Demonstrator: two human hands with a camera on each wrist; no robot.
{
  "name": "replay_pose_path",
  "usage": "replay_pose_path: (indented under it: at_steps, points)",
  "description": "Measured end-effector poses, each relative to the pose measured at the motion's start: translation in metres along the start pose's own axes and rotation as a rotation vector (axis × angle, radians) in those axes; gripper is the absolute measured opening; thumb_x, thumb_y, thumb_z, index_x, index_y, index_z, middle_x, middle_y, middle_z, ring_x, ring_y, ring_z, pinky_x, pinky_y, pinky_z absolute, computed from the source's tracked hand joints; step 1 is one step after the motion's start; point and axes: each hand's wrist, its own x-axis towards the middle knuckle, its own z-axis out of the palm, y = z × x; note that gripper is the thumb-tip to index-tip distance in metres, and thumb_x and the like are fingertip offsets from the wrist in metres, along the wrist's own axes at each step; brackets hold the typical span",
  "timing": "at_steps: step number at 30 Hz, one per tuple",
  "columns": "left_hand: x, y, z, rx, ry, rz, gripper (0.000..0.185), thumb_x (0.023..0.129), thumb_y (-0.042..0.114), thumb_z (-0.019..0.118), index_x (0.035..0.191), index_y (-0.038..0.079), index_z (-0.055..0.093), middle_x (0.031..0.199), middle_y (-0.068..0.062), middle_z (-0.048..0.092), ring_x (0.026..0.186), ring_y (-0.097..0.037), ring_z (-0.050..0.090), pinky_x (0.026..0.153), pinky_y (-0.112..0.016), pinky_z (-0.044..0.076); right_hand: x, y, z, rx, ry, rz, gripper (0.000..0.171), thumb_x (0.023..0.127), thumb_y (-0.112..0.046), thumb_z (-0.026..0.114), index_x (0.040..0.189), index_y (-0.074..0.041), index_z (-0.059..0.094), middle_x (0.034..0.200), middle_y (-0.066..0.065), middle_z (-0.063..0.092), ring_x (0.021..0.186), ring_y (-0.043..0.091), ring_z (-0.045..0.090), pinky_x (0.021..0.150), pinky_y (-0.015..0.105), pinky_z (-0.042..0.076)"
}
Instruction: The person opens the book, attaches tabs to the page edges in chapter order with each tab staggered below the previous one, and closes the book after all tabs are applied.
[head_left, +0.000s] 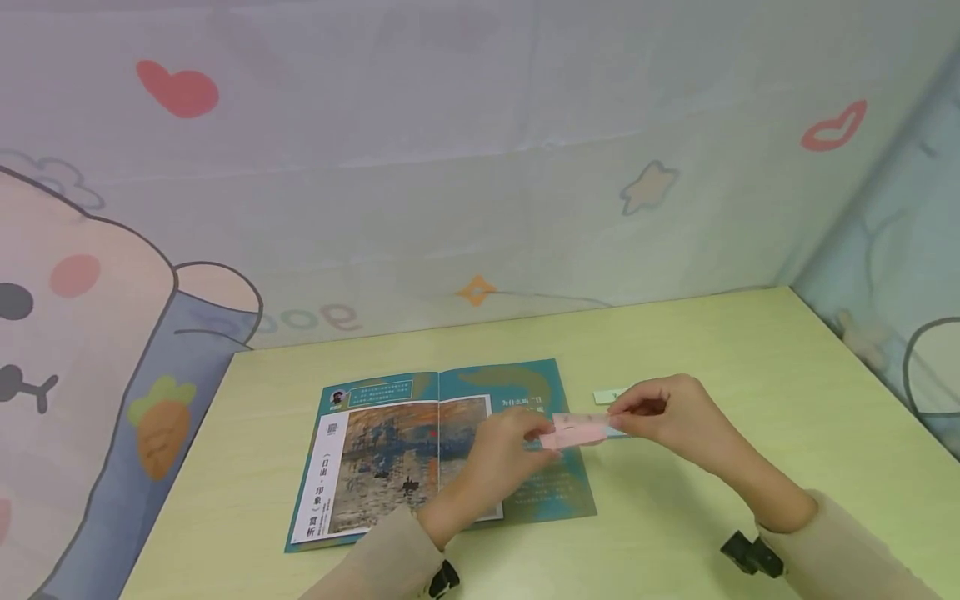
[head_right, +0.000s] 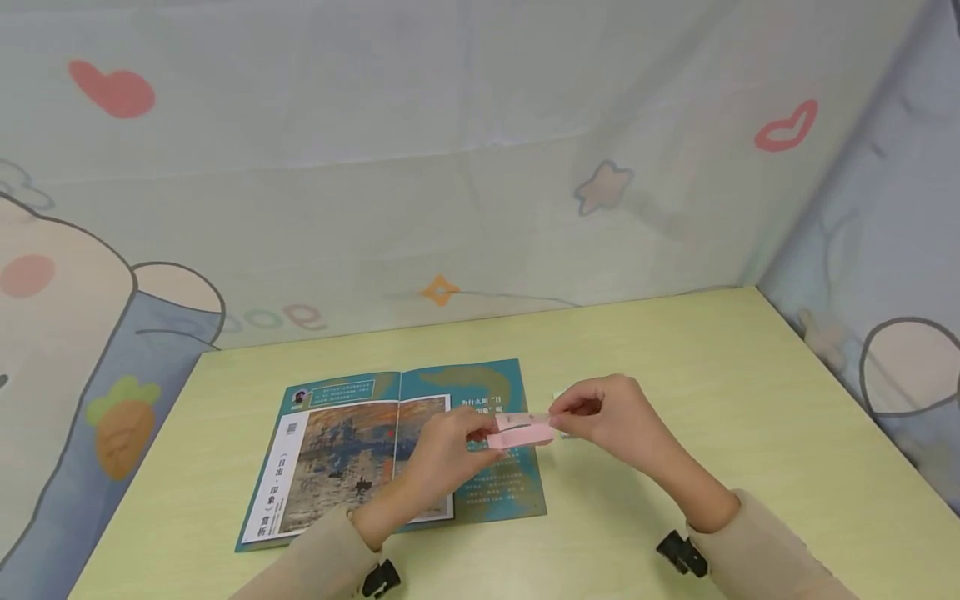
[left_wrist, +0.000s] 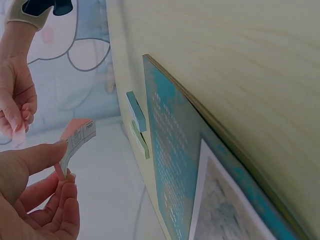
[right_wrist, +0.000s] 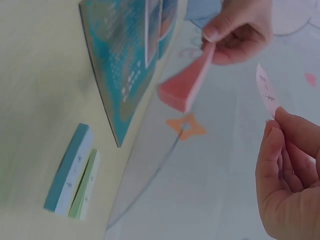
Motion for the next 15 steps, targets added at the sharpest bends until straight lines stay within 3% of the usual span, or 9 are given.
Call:
replay_pose_path:
  at_steps: [4,8,15]
  points:
    - [0.003,0.001,0.005,0.025,-0.037,-0.011,0.016,0.078,0.017,0.076,0.092,0.010,0.072,0.087,0.001,0.066,0.078,-0.013,0.059,0.067,-0.019,0.046,0.002,0.003,-0.010,0.079,0.050,0.046,0.022,0.080,-0.020,0.074,0.092,-0.001,0.071,0.083,0.006,0.067,0.072,0.018,0.062,0.061,0.029,0.053]
    - [0.010,0.006,0.014,0.060,-0.046,-0.001,0.016,0.077,0.019,0.077,0.091,0.011,0.074,0.081,0.005,0.065,0.070,-0.008,0.055,0.062,-0.016,0.042,0.004,0.003,-0.017,0.136,0.071,0.038,0.026,0.082,-0.018,0.073,0.094,0.004,0.069,0.082,0.001,0.068,0.072,0.016,0.063,0.061,0.028,0.052]
    - [0.020,0.025,0.031,0.079,-0.047,0.073,0.019,0.075,0.020,0.079,0.091,0.010,0.073,0.078,0.007,0.063,0.068,-0.001,0.050,0.061,-0.010,0.038,0.008,0.000,-0.023,0.197,0.073,0.021,0.022,0.083,-0.013,0.071,0.092,0.007,0.069,0.077,-0.004,0.068,0.068,0.013,0.062,0.062,0.027,0.053]
